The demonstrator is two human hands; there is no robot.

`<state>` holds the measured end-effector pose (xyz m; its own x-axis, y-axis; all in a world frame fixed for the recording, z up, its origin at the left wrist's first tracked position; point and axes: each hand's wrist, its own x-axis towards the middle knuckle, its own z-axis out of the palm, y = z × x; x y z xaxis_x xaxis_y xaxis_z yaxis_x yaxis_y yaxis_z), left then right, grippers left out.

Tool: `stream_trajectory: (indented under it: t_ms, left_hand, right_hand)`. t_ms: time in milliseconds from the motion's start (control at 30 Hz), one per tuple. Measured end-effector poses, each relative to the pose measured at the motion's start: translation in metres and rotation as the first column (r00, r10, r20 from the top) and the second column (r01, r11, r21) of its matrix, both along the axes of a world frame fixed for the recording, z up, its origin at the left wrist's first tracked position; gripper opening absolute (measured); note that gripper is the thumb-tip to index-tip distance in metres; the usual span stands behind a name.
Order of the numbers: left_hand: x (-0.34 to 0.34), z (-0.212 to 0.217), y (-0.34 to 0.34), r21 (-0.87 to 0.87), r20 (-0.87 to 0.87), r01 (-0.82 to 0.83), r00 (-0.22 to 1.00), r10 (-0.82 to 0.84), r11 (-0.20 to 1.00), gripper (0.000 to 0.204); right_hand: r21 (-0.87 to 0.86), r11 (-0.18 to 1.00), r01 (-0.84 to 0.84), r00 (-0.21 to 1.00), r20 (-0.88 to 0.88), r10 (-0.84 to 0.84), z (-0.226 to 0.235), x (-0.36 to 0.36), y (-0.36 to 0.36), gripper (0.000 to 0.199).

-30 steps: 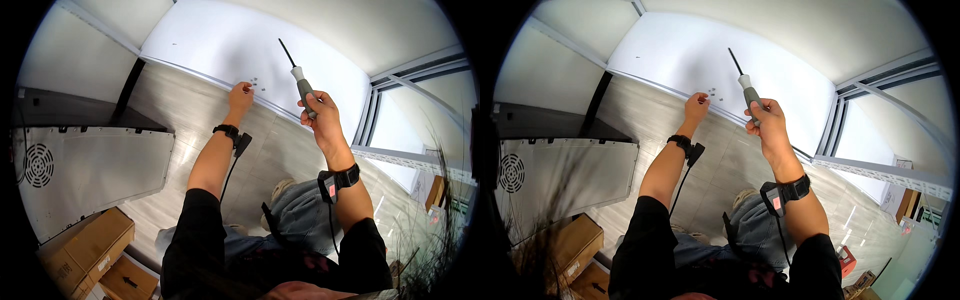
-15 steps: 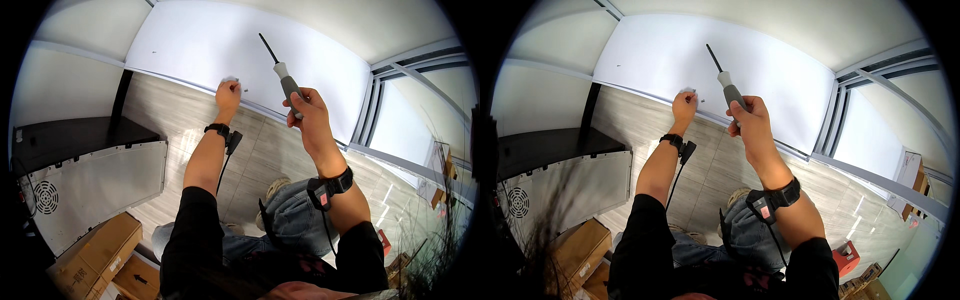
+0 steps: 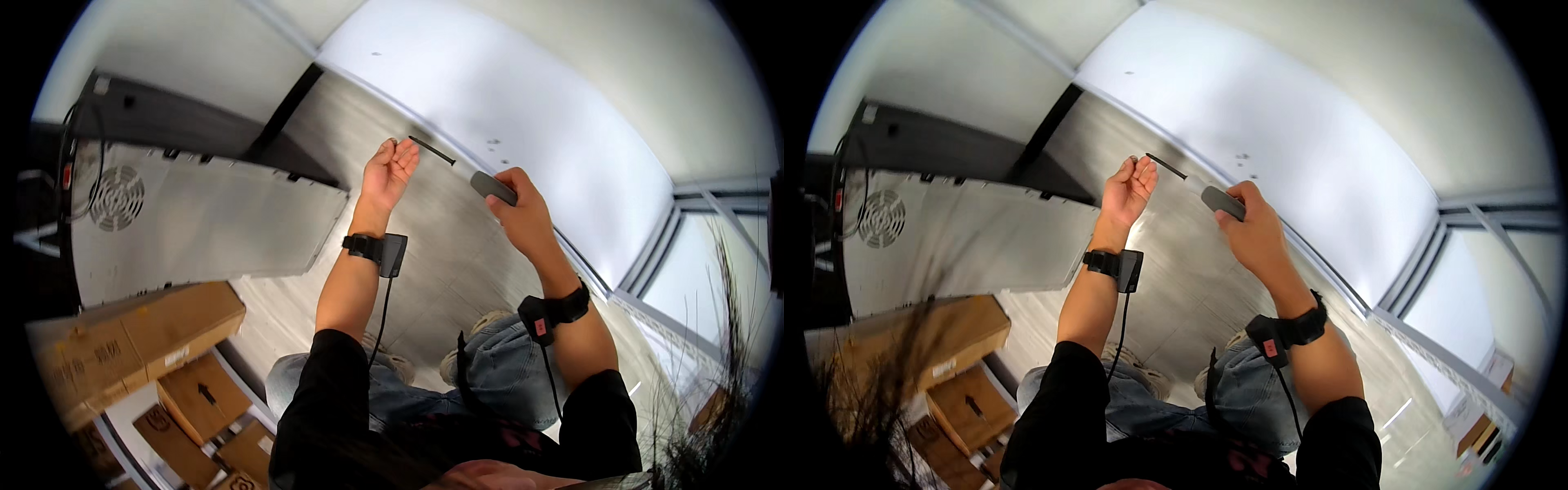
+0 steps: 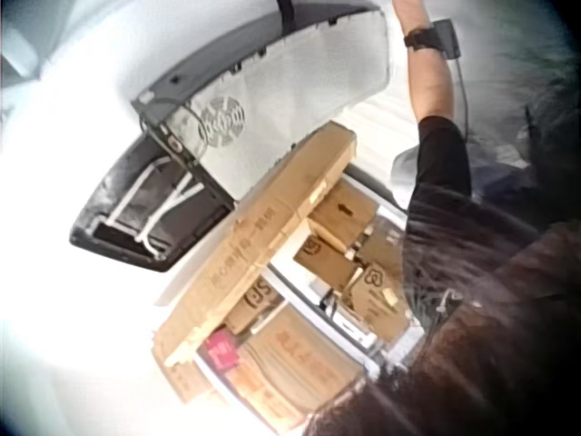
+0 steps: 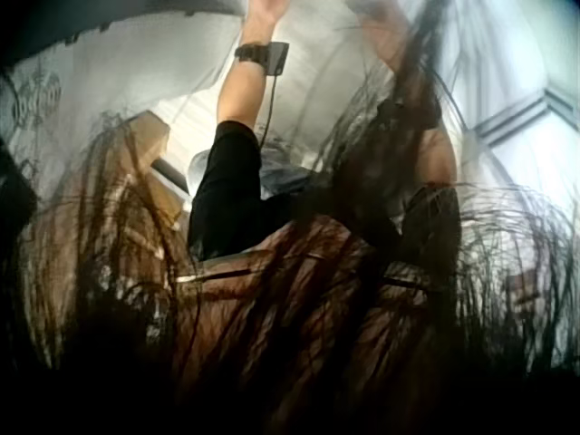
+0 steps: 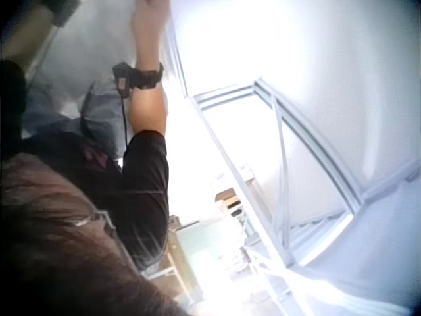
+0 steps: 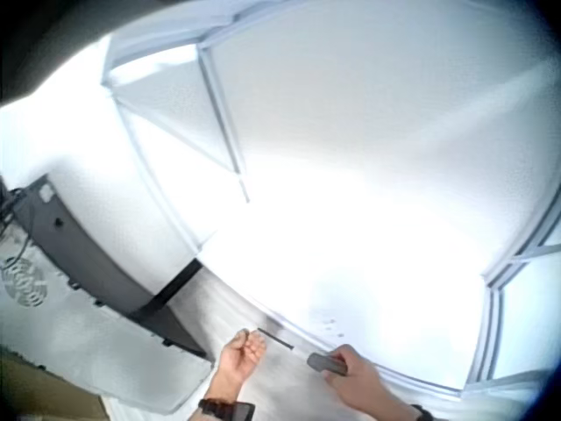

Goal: The person uses a screwdriver to fasten multiple screws into the back panel of a white appliance. They systematically tighten screws along the edges and corners of the panel. Finally, they lift and position a black plastic cover over the top of the appliance.

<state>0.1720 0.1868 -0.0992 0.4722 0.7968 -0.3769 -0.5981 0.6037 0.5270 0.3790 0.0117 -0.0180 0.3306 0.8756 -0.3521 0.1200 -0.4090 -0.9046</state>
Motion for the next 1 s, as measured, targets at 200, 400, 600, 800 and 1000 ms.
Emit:
stream_trajectory:
  t_ms: [200,400,600,800,1000]
  left_hand:
    - [-0.085,0.025,-0.022,0.042,0.017,-0.155,0.988,0.154,0.987,0.011]
    - [-0.145,0.023,-0.044,0.064,0.069,-0.196,0.979,0.191,0.979,0.012]
    - [-0.181,0.031,-0.056,0.078,0.078,-0.238,0.97,0.232,0.968,0.012]
    - [-0.211,0.043,-0.064,0.065,0.056,-0.352,0.935,0.349,0.934,0.012]
    - [-0.234,0.048,-0.08,0.03,-0.106,-0.326,0.939,0.327,0.945,0.013]
  right_hand:
    - [0.033,0.981,-0.189,0.98,-0.059,0.191,0.001,-0.066,0.012,0.02]
    - [0.096,0.961,-0.261,0.962,-0.063,0.267,-0.003,-0.111,0.01,0.019]
    - [0.118,0.94,-0.32,0.945,-0.039,0.326,0.001,-0.141,0.012,0.02]
    - [0.114,0.917,-0.383,0.919,0.143,0.367,0.029,-0.175,0.018,0.018]
    - [0.162,0.892,-0.421,0.89,0.262,0.373,0.032,-0.2,0.01,0.019]
